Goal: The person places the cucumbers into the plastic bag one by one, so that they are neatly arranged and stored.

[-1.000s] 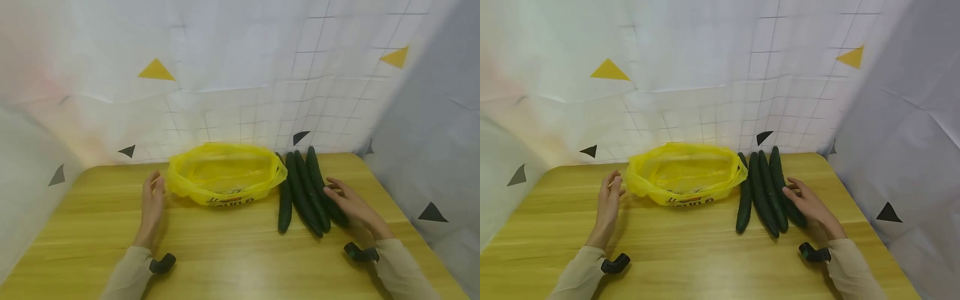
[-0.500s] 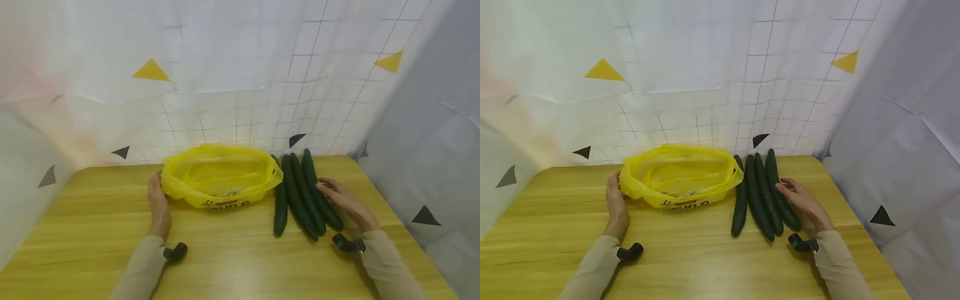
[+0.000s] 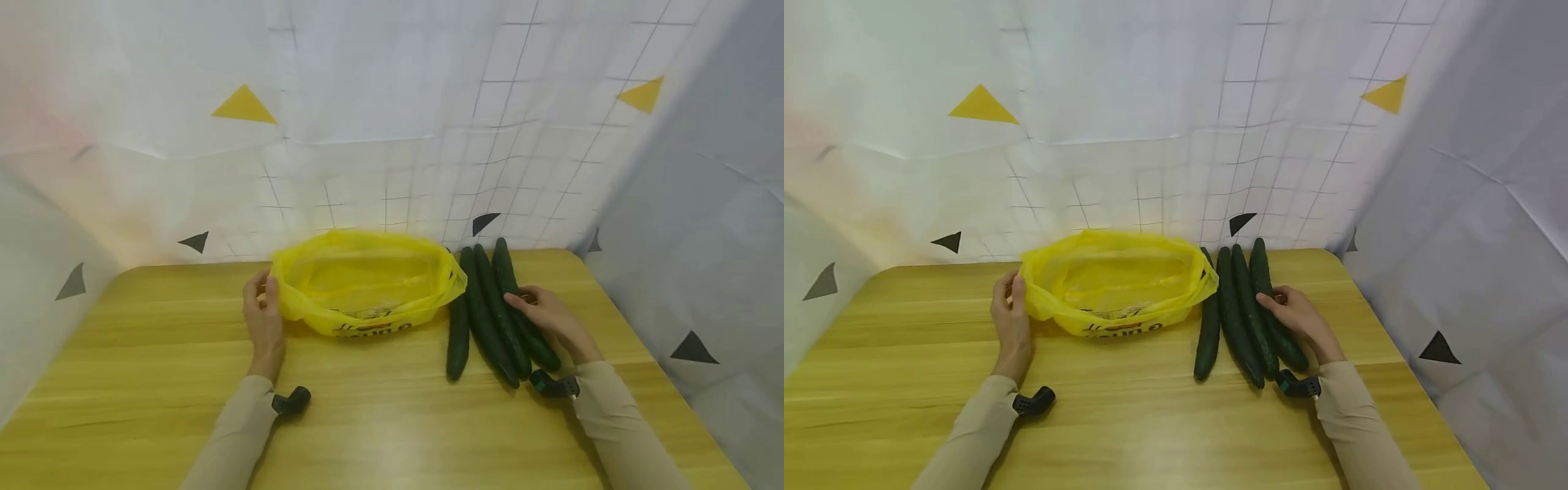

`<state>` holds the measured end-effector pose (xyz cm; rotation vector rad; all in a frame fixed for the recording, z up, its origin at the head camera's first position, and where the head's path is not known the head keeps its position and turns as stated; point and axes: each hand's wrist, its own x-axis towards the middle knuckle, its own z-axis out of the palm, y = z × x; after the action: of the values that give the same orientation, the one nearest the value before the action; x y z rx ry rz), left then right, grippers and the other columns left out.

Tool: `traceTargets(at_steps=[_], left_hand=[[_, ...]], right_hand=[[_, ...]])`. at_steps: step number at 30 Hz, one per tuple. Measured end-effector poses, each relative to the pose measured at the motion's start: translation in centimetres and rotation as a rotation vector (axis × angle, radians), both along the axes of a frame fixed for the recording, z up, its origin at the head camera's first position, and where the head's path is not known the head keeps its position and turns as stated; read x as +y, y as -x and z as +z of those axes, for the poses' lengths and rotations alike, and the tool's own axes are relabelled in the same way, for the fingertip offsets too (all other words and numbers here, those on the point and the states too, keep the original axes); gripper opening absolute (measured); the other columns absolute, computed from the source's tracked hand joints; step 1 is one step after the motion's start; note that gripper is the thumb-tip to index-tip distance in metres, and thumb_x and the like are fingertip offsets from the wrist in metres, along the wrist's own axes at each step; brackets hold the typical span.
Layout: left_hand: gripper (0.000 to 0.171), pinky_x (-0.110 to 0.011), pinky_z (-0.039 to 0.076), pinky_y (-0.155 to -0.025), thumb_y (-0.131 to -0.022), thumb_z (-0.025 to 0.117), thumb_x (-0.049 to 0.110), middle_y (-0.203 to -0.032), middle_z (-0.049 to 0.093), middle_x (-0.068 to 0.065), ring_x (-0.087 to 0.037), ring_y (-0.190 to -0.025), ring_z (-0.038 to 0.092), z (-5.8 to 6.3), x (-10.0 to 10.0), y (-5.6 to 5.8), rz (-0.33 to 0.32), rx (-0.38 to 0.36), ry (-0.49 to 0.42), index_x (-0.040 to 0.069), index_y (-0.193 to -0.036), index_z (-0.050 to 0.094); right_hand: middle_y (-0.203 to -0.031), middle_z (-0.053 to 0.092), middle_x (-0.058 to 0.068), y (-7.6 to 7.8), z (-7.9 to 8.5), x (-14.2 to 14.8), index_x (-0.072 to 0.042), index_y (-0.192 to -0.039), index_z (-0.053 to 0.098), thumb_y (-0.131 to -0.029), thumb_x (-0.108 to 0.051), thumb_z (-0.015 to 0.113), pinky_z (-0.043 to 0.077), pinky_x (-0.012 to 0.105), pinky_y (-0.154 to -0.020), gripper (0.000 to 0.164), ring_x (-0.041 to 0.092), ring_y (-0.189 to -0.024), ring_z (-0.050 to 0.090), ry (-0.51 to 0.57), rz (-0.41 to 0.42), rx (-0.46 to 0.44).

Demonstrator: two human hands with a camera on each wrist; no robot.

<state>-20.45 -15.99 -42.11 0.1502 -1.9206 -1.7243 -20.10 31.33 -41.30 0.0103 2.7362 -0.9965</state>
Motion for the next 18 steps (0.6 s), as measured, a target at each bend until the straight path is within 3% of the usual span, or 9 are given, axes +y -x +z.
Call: traceTargets(at_steps=[4,11,18], left_hand=[[0.041,-0.023,0.032,-0.076,-0.098,0.049,0.034,-0.112,0.053,0.002,-0.017,-0.099,0.044,0.3,0.1,0.0,0.009,0.046,0.006,0.004,-0.126,0.055],[0.042,-0.029,0.030,-0.082,-0.098,0.050,0.034,-0.114,0.049,0.000,-0.023,-0.104,0.040,0.2,0.3,0.5,-0.024,0.058,0.010,0.003,-0.127,0.052],[0.041,-0.033,0.028,-0.083,-0.095,0.054,0.036,-0.111,0.047,0.004,-0.016,-0.101,0.039,-2.0,-0.4,1.9,0.007,0.041,-0.002,0.004,-0.121,0.055]], right_hand=[[-0.138,0.038,0.034,0.0,-0.4,-0.3,0.009,-0.143,0.026,-0.095,-0.056,0.042,0.039,0.057,-0.097,0.083,0.047,-0.123,0.041,-0.002,-0.020,0.020],[-0.139,0.039,0.033,-0.4,-0.8,-0.5,0.010,-0.142,0.029,-0.094,-0.056,0.045,0.039,0.056,-0.097,0.083,0.047,-0.123,0.041,0.025,-0.081,0.049],[-0.138,0.040,0.033,-0.2,-1.1,-0.6,0.011,-0.139,0.034,-0.096,-0.050,0.042,0.039,0.056,-0.098,0.075,0.047,-0.123,0.041,0.080,-0.131,0.081]])
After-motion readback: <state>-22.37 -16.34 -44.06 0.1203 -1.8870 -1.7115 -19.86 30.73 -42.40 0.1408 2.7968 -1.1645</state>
